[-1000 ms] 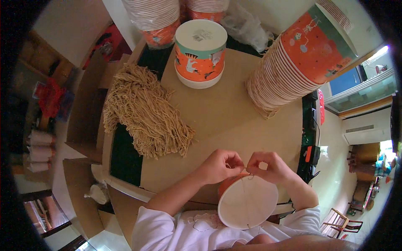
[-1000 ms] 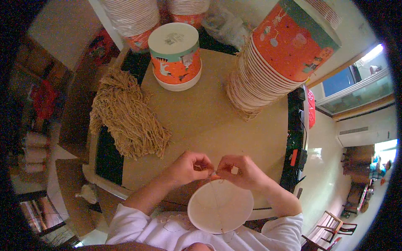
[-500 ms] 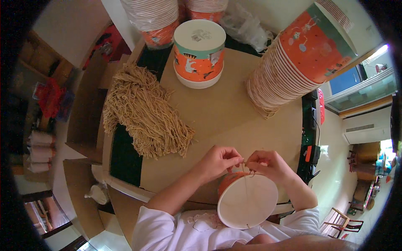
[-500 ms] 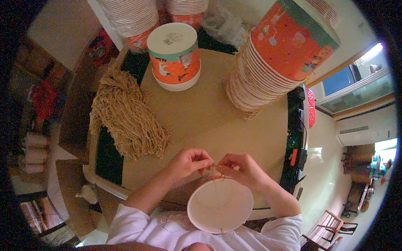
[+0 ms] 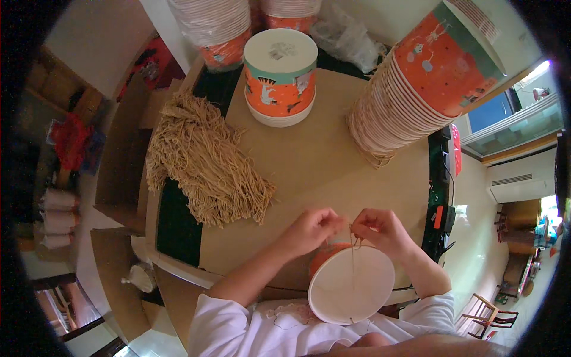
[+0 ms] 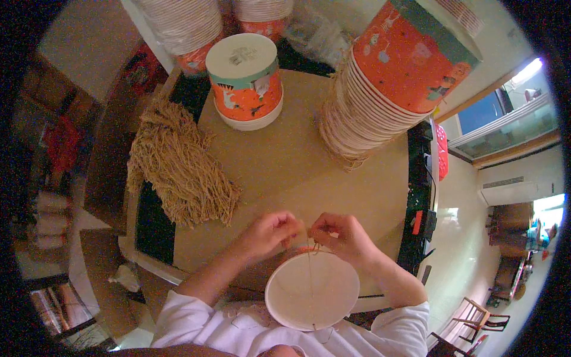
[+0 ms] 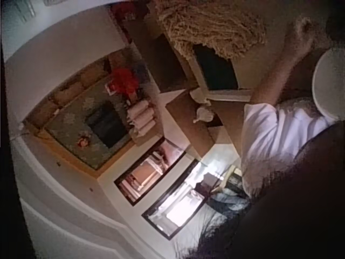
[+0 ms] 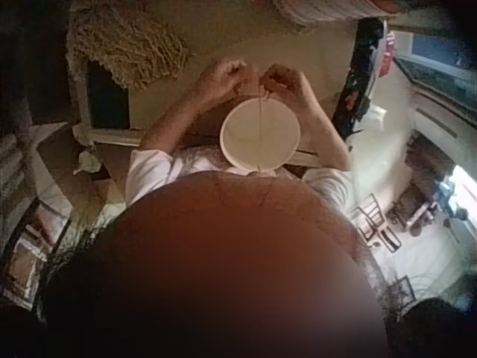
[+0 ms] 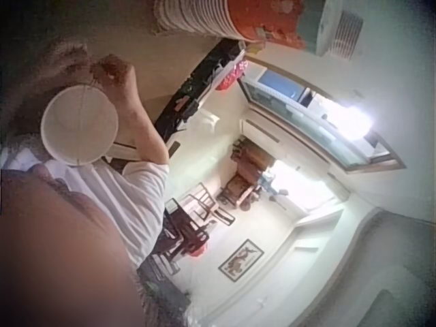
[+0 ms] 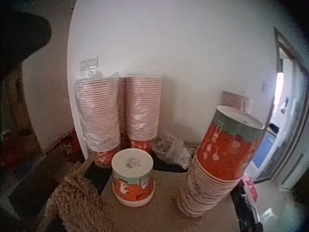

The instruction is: Attaching string handles to paper buckets by threading the string through pre-punched holes and knotting it.

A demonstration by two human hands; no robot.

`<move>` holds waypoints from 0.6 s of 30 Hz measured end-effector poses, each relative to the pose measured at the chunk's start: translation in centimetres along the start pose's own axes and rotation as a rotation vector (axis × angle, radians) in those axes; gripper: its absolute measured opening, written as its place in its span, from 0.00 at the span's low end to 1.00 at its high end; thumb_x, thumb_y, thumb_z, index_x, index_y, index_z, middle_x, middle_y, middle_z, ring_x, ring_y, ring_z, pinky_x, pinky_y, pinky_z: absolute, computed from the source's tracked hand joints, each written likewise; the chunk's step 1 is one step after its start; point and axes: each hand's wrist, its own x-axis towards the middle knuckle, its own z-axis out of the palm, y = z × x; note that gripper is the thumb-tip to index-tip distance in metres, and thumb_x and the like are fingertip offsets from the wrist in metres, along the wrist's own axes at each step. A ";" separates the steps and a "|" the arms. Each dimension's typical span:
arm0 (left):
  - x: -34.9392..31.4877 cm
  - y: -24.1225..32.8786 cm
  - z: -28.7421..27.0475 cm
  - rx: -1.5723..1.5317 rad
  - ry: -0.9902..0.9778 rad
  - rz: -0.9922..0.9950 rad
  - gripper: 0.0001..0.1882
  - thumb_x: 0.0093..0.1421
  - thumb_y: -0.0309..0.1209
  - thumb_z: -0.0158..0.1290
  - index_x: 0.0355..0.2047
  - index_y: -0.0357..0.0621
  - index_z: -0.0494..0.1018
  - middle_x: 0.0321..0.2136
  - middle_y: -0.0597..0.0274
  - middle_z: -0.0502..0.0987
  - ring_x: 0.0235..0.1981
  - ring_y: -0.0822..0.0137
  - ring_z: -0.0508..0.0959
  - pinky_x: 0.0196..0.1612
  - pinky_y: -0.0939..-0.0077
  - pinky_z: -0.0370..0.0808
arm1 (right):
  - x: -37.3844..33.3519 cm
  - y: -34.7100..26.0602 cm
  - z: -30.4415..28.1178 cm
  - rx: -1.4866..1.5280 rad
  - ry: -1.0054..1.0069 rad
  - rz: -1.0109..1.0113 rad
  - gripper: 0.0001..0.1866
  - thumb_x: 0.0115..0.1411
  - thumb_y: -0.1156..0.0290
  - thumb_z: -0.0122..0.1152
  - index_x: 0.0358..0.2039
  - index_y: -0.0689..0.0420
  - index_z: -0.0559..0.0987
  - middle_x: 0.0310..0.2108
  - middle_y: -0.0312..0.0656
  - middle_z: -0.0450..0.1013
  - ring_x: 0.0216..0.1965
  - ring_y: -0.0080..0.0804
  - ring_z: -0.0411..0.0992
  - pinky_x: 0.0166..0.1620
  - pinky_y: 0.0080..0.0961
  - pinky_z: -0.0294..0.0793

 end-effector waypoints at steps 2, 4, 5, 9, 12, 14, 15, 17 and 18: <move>0.1 -0.3 0.7 -0.006 -0.063 0.066 0.08 0.56 0.31 0.54 0.28 0.37 0.73 0.22 0.66 0.75 0.24 0.79 0.72 0.28 0.83 0.71 | -0.1 -0.1 -0.1 -0.016 -0.010 0.031 0.04 0.55 0.78 0.54 0.27 0.64 0.75 0.25 0.36 0.72 0.29 0.18 0.69 0.34 0.16 0.68; 0.2 -0.5 0.8 -0.014 -0.127 0.130 0.08 0.55 0.31 0.56 0.28 0.37 0.73 0.22 0.66 0.75 0.24 0.79 0.72 0.29 0.83 0.71 | -0.1 -0.3 -0.2 -0.032 -0.021 0.064 0.04 0.55 0.78 0.54 0.27 0.64 0.75 0.24 0.35 0.71 0.28 0.18 0.69 0.34 0.15 0.69; 0.2 -0.7 0.7 -0.061 -0.130 0.088 0.08 0.54 0.30 0.56 0.28 0.37 0.73 0.23 0.66 0.75 0.25 0.80 0.72 0.30 0.84 0.71 | -0.1 -0.6 -0.2 -0.054 -0.033 0.099 0.03 0.55 0.78 0.54 0.27 0.64 0.75 0.26 0.36 0.71 0.29 0.19 0.69 0.35 0.16 0.69; 0.3 -1.0 0.8 -0.128 -0.123 0.072 0.07 0.53 0.29 0.56 0.27 0.37 0.73 0.23 0.68 0.75 0.26 0.80 0.72 0.31 0.84 0.71 | -0.1 -0.3 0.0 0.156 0.051 -0.024 0.03 0.56 0.80 0.53 0.30 0.64 0.75 0.31 0.38 0.72 0.32 0.22 0.70 0.38 0.17 0.68; 0.2 -0.5 0.7 -0.108 -0.113 0.050 0.07 0.53 0.29 0.56 0.27 0.38 0.73 0.23 0.68 0.75 0.25 0.80 0.72 0.29 0.84 0.71 | 0.3 0.5 -1.1 -0.019 0.024 -0.277 0.04 0.56 0.80 0.53 0.32 0.63 0.75 0.34 0.40 0.72 0.34 0.24 0.70 0.40 0.19 0.68; 0.4 -1.2 0.5 -0.105 -0.122 0.057 0.07 0.53 0.29 0.56 0.27 0.38 0.73 0.23 0.68 0.75 0.25 0.80 0.72 0.28 0.84 0.71 | 0.5 0.4 -1.3 -0.062 -0.023 -0.238 0.04 0.55 0.80 0.54 0.32 0.63 0.75 0.33 0.40 0.72 0.34 0.24 0.70 0.41 0.19 0.68; 0.5 -1.5 0.5 -0.103 -0.133 0.063 0.06 0.53 0.29 0.56 0.27 0.38 0.73 0.23 0.68 0.75 0.24 0.80 0.72 0.27 0.84 0.70 | 0.6 0.3 -1.4 -0.104 -0.068 -0.197 0.04 0.54 0.79 0.55 0.32 0.62 0.76 0.32 0.40 0.73 0.34 0.24 0.70 0.42 0.19 0.68; 0.5 -1.6 0.5 -0.114 -0.130 0.057 0.06 0.53 0.28 0.56 0.28 0.38 0.73 0.23 0.69 0.75 0.24 0.80 0.72 0.27 0.84 0.70 | 0.9 -0.2 -1.4 -0.162 -0.078 -0.138 0.04 0.54 0.78 0.56 0.31 0.62 0.76 0.31 0.39 0.73 0.34 0.24 0.70 0.41 0.19 0.68; 0.5 -1.6 0.6 -0.125 -0.127 0.051 0.06 0.53 0.28 0.56 0.28 0.38 0.73 0.23 0.69 0.75 0.23 0.80 0.72 0.26 0.84 0.70 | 1.0 -0.5 -1.4 -0.220 -0.089 -0.079 0.04 0.53 0.78 0.57 0.31 0.62 0.76 0.29 0.38 0.73 0.34 0.24 0.71 0.40 0.19 0.68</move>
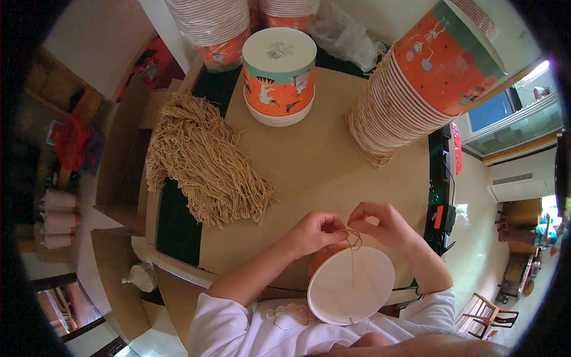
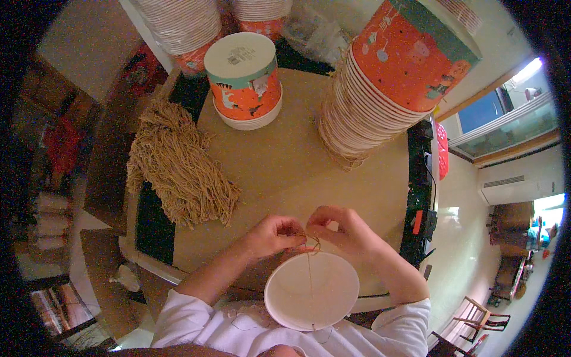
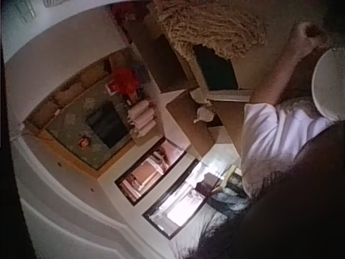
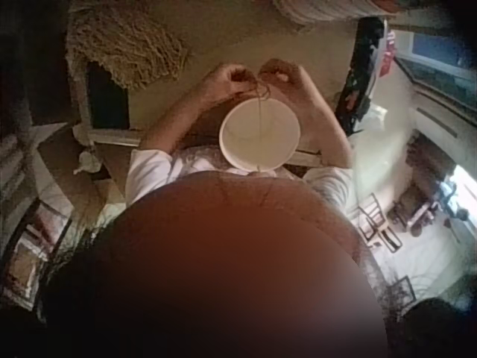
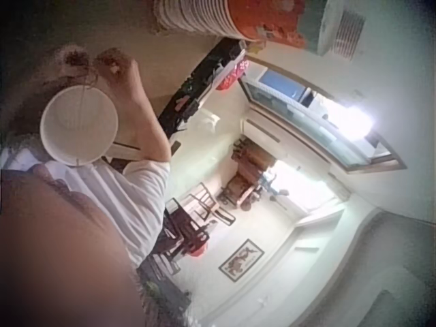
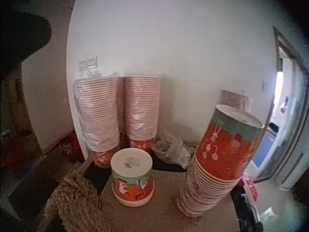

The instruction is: Attaching string handles to paper buckets by threading the string through pre-punched holes and knotting it.

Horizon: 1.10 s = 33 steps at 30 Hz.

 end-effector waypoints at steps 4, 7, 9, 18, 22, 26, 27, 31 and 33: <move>0.0 -0.1 -0.2 0.011 0.003 -0.017 0.06 0.54 0.28 0.56 0.27 0.38 0.73 0.22 0.69 0.74 0.23 0.80 0.72 0.25 0.84 0.70 | 0.4 -1.1 -0.3 -0.053 -0.107 0.038 0.05 0.52 0.76 0.58 0.30 0.62 0.76 0.27 0.37 0.73 0.32 0.22 0.71 0.39 0.19 0.69; -0.2 0.3 -0.2 0.020 -0.003 -0.006 0.05 0.53 0.27 0.55 0.26 0.38 0.73 0.22 0.68 0.74 0.23 0.80 0.71 0.25 0.84 0.69 | 0.6 -0.4 -0.4 0.000 -0.167 0.019 0.04 0.53 0.76 0.58 0.30 0.62 0.76 0.27 0.36 0.74 0.31 0.21 0.71 0.38 0.18 0.69; -0.6 0.6 -0.3 -0.032 -0.044 -0.018 0.04 0.53 0.27 0.54 0.26 0.39 0.72 0.23 0.68 0.74 0.25 0.80 0.71 0.29 0.84 0.69 | 0.6 -0.3 -0.3 0.145 -0.236 0.106 0.04 0.53 0.76 0.58 0.29 0.62 0.76 0.27 0.35 0.74 0.32 0.19 0.70 0.38 0.17 0.69; -2.5 1.5 -0.7 -0.359 -0.083 -0.167 0.05 0.53 0.29 0.53 0.28 0.42 0.70 0.24 0.69 0.72 0.27 0.77 0.72 0.34 0.83 0.69 | 0.2 0.7 -0.3 0.114 -0.354 0.159 0.03 0.53 0.76 0.57 0.28 0.62 0.76 0.27 0.34 0.72 0.31 0.17 0.68 0.35 0.15 0.67; -2.8 0.4 -2.0 -0.602 -0.080 -0.144 0.04 0.53 0.28 0.52 0.28 0.42 0.70 0.25 0.67 0.72 0.28 0.75 0.72 0.35 0.81 0.71 | -0.3 1.8 -0.6 0.152 -0.330 0.146 0.03 0.53 0.77 0.56 0.28 0.62 0.76 0.26 0.34 0.72 0.31 0.17 0.68 0.35 0.15 0.67; -3.1 0.7 -2.0 -0.645 -0.127 -0.123 0.05 0.54 0.26 0.50 0.32 0.42 0.69 0.25 0.65 0.72 0.30 0.74 0.74 0.36 0.79 0.72 | -0.5 1.9 -0.6 0.214 -0.371 0.114 0.03 0.54 0.78 0.56 0.29 0.64 0.75 0.27 0.36 0.72 0.31 0.19 0.69 0.36 0.16 0.68; -3.1 0.9 -1.9 -0.630 -0.100 -0.143 0.06 0.54 0.25 0.50 0.34 0.41 0.68 0.25 0.65 0.72 0.31 0.73 0.74 0.36 0.79 0.72 | -0.5 1.7 -0.6 0.209 -0.366 0.121 0.03 0.54 0.78 0.56 0.29 0.64 0.75 0.27 0.37 0.72 0.31 0.20 0.69 0.36 0.16 0.68; -2.1 1.3 -1.2 -0.370 0.004 -0.095 0.10 0.53 0.22 0.49 0.37 0.40 0.67 0.26 0.64 0.72 0.32 0.74 0.74 0.36 0.79 0.72 | -1.3 2.6 0.2 0.438 -0.149 0.087 0.04 0.53 0.81 0.56 0.31 0.63 0.75 0.28 0.38 0.72 0.32 0.23 0.70 0.37 0.19 0.69; -1.4 1.5 -1.0 0.048 -0.049 -0.029 0.11 0.52 0.20 0.49 0.38 0.38 0.68 0.26 0.64 0.73 0.31 0.76 0.73 0.35 0.80 0.72 | -1.6 3.1 0.2 0.317 -0.043 -0.206 0.10 0.50 0.85 0.57 0.33 0.61 0.75 0.30 0.38 0.72 0.34 0.28 0.71 0.37 0.22 0.70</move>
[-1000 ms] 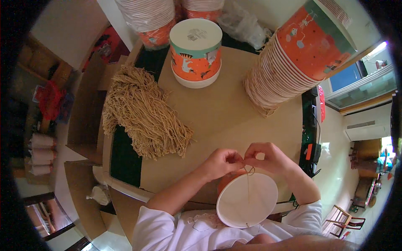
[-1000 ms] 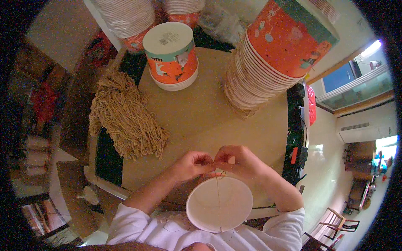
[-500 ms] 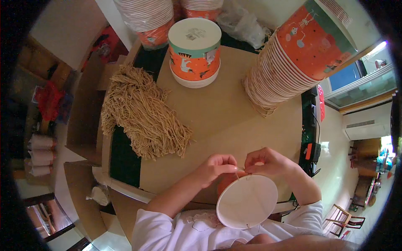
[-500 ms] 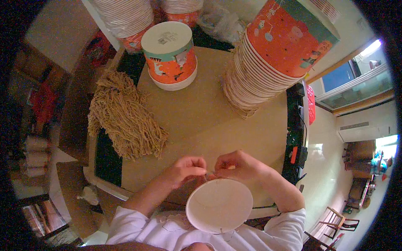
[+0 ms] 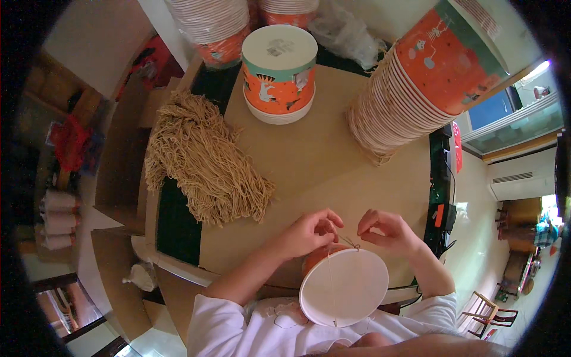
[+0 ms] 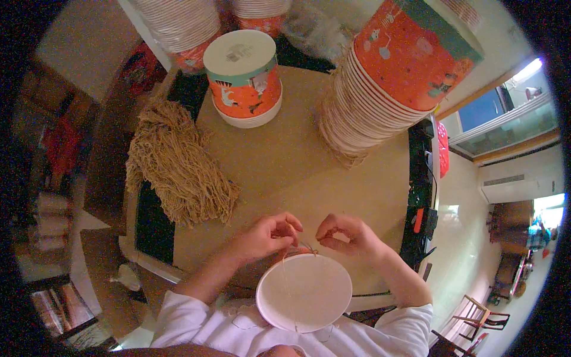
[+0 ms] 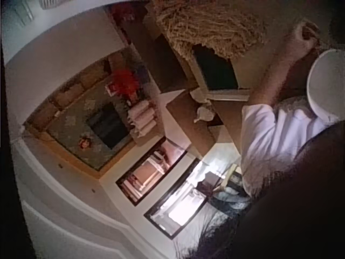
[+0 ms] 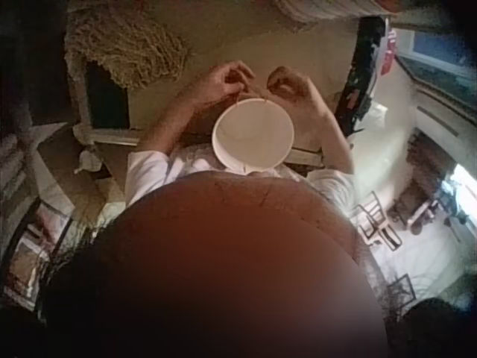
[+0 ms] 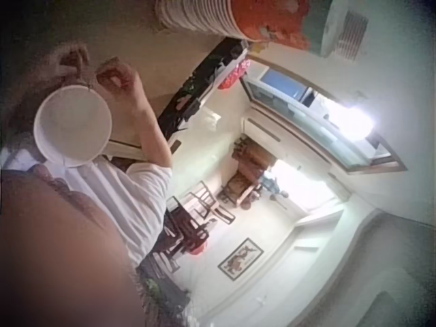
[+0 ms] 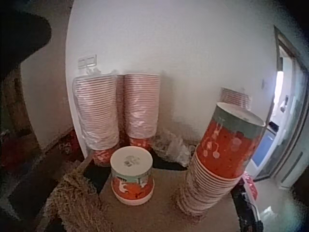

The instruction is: Attaching string handles to paper buckets by threading the string through pre-punched holes and knotting it.

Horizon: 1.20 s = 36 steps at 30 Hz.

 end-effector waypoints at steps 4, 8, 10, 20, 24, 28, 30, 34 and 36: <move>1.3 -1.2 0.2 0.118 -0.020 0.052 0.10 0.52 0.20 0.50 0.37 0.37 0.71 0.26 0.65 0.73 0.29 0.77 0.73 0.33 0.82 0.72 | 0.5 0.0 -0.2 -0.289 -0.064 -0.247 0.13 0.45 0.87 0.60 0.32 0.59 0.76 0.30 0.39 0.72 0.35 0.33 0.71 0.38 0.23 0.70; 1.7 -1.7 0.3 0.204 0.031 0.079 0.07 0.53 0.22 0.52 0.34 0.37 0.74 0.23 0.66 0.74 0.27 0.78 0.73 0.32 0.82 0.71 | 0.6 -0.5 0.4 -0.307 -0.106 -0.202 0.11 0.45 0.85 0.61 0.30 0.58 0.76 0.31 0.41 0.72 0.35 0.34 0.71 0.38 0.26 0.70; 1.8 -1.6 0.4 0.202 0.034 0.072 0.07 0.53 0.23 0.53 0.33 0.37 0.74 0.23 0.66 0.75 0.26 0.79 0.73 0.31 0.82 0.71 | 0.5 -0.4 0.4 -0.282 -0.116 -0.135 0.09 0.47 0.83 0.61 0.30 0.58 0.76 0.32 0.42 0.72 0.36 0.35 0.71 0.39 0.27 0.70; 2.1 -0.8 0.2 0.030 -0.119 -0.056 0.06 0.54 0.26 0.55 0.31 0.38 0.74 0.26 0.65 0.77 0.28 0.77 0.74 0.34 0.81 0.73 | 0.8 0.3 0.3 -0.677 0.018 -0.364 0.09 0.45 0.78 0.64 0.29 0.55 0.75 0.29 0.38 0.71 0.32 0.37 0.70 0.34 0.31 0.68; 2.3 -1.2 0.1 0.048 -0.096 -0.056 0.04 0.53 0.24 0.55 0.30 0.38 0.74 0.26 0.65 0.77 0.29 0.77 0.74 0.34 0.81 0.73 | 0.8 0.0 0.4 -0.690 0.030 -0.385 0.12 0.43 0.81 0.66 0.29 0.55 0.76 0.29 0.38 0.70 0.32 0.35 0.69 0.35 0.29 0.68; 2.4 -0.9 0.3 0.070 -0.089 -0.064 0.05 0.53 0.24 0.55 0.31 0.38 0.74 0.27 0.65 0.77 0.29 0.77 0.74 0.34 0.81 0.72 | 0.8 0.1 0.3 -0.664 0.046 -0.410 0.13 0.42 0.80 0.66 0.30 0.55 0.75 0.30 0.38 0.70 0.32 0.35 0.69 0.35 0.29 0.68; 2.5 -1.0 0.4 0.054 -0.091 -0.064 0.05 0.54 0.24 0.55 0.32 0.39 0.72 0.28 0.65 0.76 0.31 0.76 0.74 0.38 0.80 0.71 | 0.7 0.5 0.2 -0.642 0.061 -0.393 0.11 0.43 0.75 0.66 0.29 0.54 0.75 0.31 0.38 0.70 0.34 0.36 0.70 0.36 0.31 0.67; 2.8 -1.9 0.3 0.033 -0.102 -0.042 0.05 0.53 0.23 0.55 0.31 0.40 0.71 0.28 0.66 0.76 0.31 0.77 0.73 0.37 0.81 0.71 | 1.0 0.8 0.1 -0.665 0.020 -0.423 0.11 0.43 0.74 0.67 0.29 0.54 0.75 0.31 0.37 0.70 0.34 0.36 0.70 0.37 0.31 0.67; 2.9 -2.2 0.3 0.017 -0.088 0.005 0.05 0.53 0.23 0.55 0.29 0.41 0.70 0.26 0.67 0.75 0.31 0.76 0.73 0.37 0.81 0.71 | 1.2 0.7 0.2 -0.659 0.020 -0.435 0.11 0.43 0.73 0.67 0.28 0.54 0.75 0.30 0.36 0.70 0.33 0.35 0.69 0.36 0.31 0.67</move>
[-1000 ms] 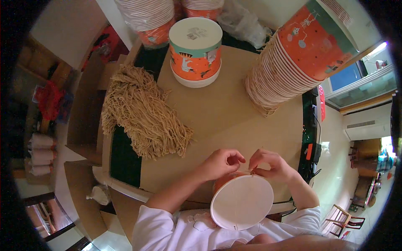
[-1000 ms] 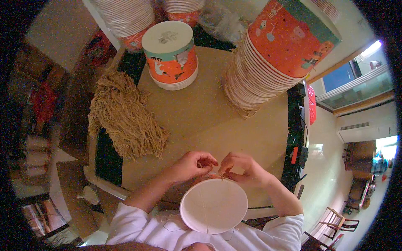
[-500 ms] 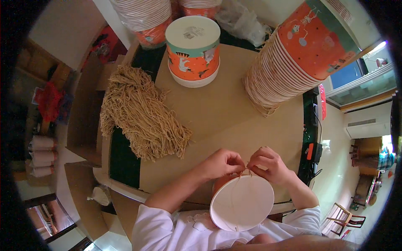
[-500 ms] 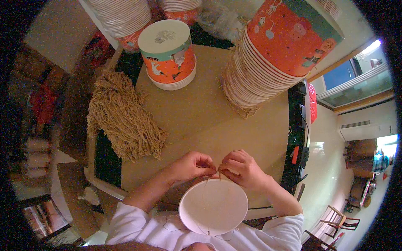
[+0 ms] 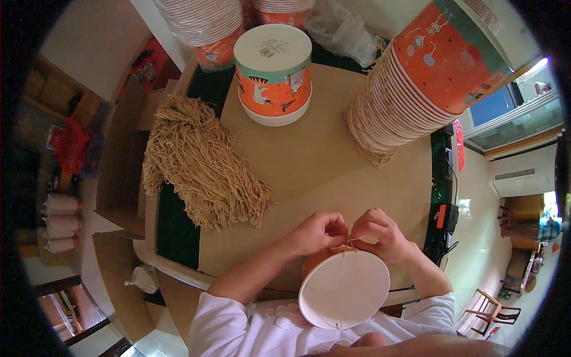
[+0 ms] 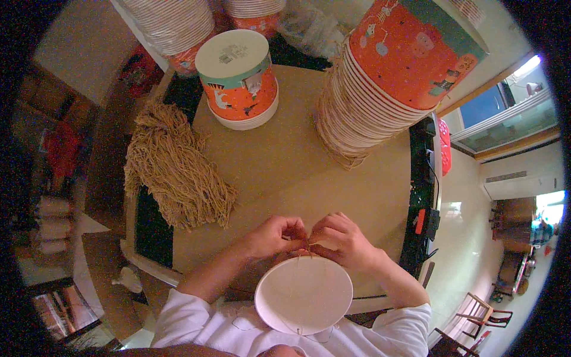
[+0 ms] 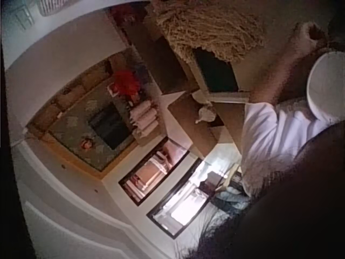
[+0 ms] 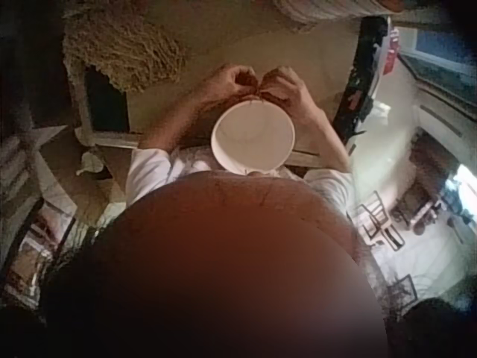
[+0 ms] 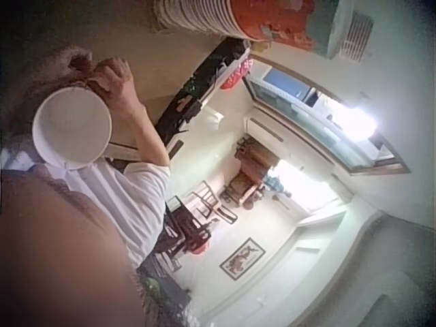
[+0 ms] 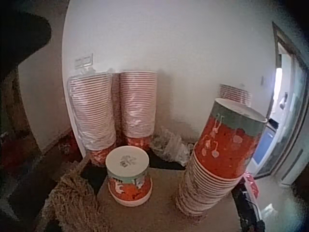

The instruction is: Attaching string handles to paper buckets by threading the string through pre-punched holes and knotting it.

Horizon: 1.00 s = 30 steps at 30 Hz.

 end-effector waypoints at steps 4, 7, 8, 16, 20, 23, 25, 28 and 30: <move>0.0 0.1 0.0 -0.002 -0.001 -0.002 0.06 0.53 0.24 0.56 0.28 0.41 0.70 0.26 0.67 0.74 0.30 0.77 0.73 0.36 0.81 0.71 | 0.2 0.1 -0.2 -0.010 -0.018 -0.038 0.10 0.43 0.72 0.67 0.28 0.54 0.76 0.29 0.36 0.70 0.33 0.34 0.69 0.36 0.30 0.66; 0.0 0.2 0.0 -0.068 -0.015 -0.059 0.06 0.52 0.24 0.56 0.28 0.41 0.69 0.26 0.67 0.74 0.30 0.77 0.73 0.35 0.81 0.71 | 0.2 0.3 -0.2 -0.034 -0.032 -0.099 0.09 0.44 0.72 0.66 0.28 0.54 0.76 0.29 0.36 0.70 0.33 0.34 0.69 0.36 0.30 0.66; 0.1 0.0 -0.1 -0.087 -0.019 -0.043 0.05 0.52 0.23 0.56 0.28 0.41 0.69 0.25 0.67 0.74 0.29 0.77 0.73 0.34 0.81 0.71 | 0.3 0.2 -0.3 -0.031 -0.029 -0.102 0.09 0.44 0.74 0.66 0.27 0.54 0.76 0.29 0.36 0.71 0.32 0.33 0.69 0.35 0.30 0.66; 0.1 -0.2 0.2 -0.105 0.015 0.013 0.05 0.52 0.21 0.54 0.25 0.41 0.68 0.21 0.69 0.71 0.22 0.79 0.69 0.23 0.84 0.68 | 0.6 0.1 -0.3 -0.014 -0.017 -0.106 0.08 0.44 0.75 0.66 0.26 0.55 0.77 0.29 0.36 0.71 0.31 0.32 0.69 0.34 0.28 0.65; -0.2 0.1 0.2 0.046 0.089 0.066 0.06 0.51 0.22 0.57 0.24 0.40 0.69 0.22 0.68 0.73 0.24 0.78 0.72 0.29 0.82 0.71 | 0.5 0.0 -0.3 0.015 -0.031 -0.126 0.07 0.44 0.74 0.66 0.25 0.55 0.77 0.28 0.35 0.71 0.30 0.31 0.69 0.34 0.28 0.65; -0.3 0.8 0.4 0.154 0.152 0.030 0.06 0.49 0.24 0.58 0.24 0.41 0.70 0.22 0.68 0.74 0.26 0.78 0.72 0.32 0.80 0.72 | 0.3 0.0 -0.4 0.054 -0.048 -0.127 0.06 0.44 0.74 0.66 0.24 0.55 0.77 0.27 0.35 0.71 0.29 0.30 0.69 0.34 0.27 0.65; -0.3 0.9 0.4 0.189 0.183 0.011 0.06 0.49 0.23 0.58 0.23 0.41 0.70 0.21 0.68 0.73 0.25 0.78 0.72 0.31 0.80 0.72 | 0.3 0.0 -0.7 0.074 -0.057 -0.132 0.06 0.44 0.74 0.66 0.24 0.55 0.78 0.27 0.35 0.71 0.29 0.30 0.69 0.34 0.27 0.65; -0.5 1.0 0.4 0.228 0.255 0.013 0.06 0.49 0.23 0.57 0.21 0.40 0.70 0.20 0.68 0.73 0.23 0.79 0.72 0.29 0.81 0.71 | 0.3 -0.3 -1.1 0.171 -0.117 -0.103 0.06 0.45 0.75 0.65 0.26 0.55 0.79 0.28 0.36 0.72 0.31 0.33 0.70 0.34 0.29 0.68; -0.5 1.6 0.4 0.232 0.282 0.007 0.05 0.49 0.23 0.57 0.21 0.40 0.70 0.19 0.68 0.73 0.23 0.79 0.71 0.28 0.82 0.71 | 0.2 -0.3 -1.2 0.273 -0.147 -0.053 0.06 0.45 0.78 0.64 0.26 0.56 0.79 0.28 0.38 0.73 0.32 0.34 0.71 0.33 0.29 0.69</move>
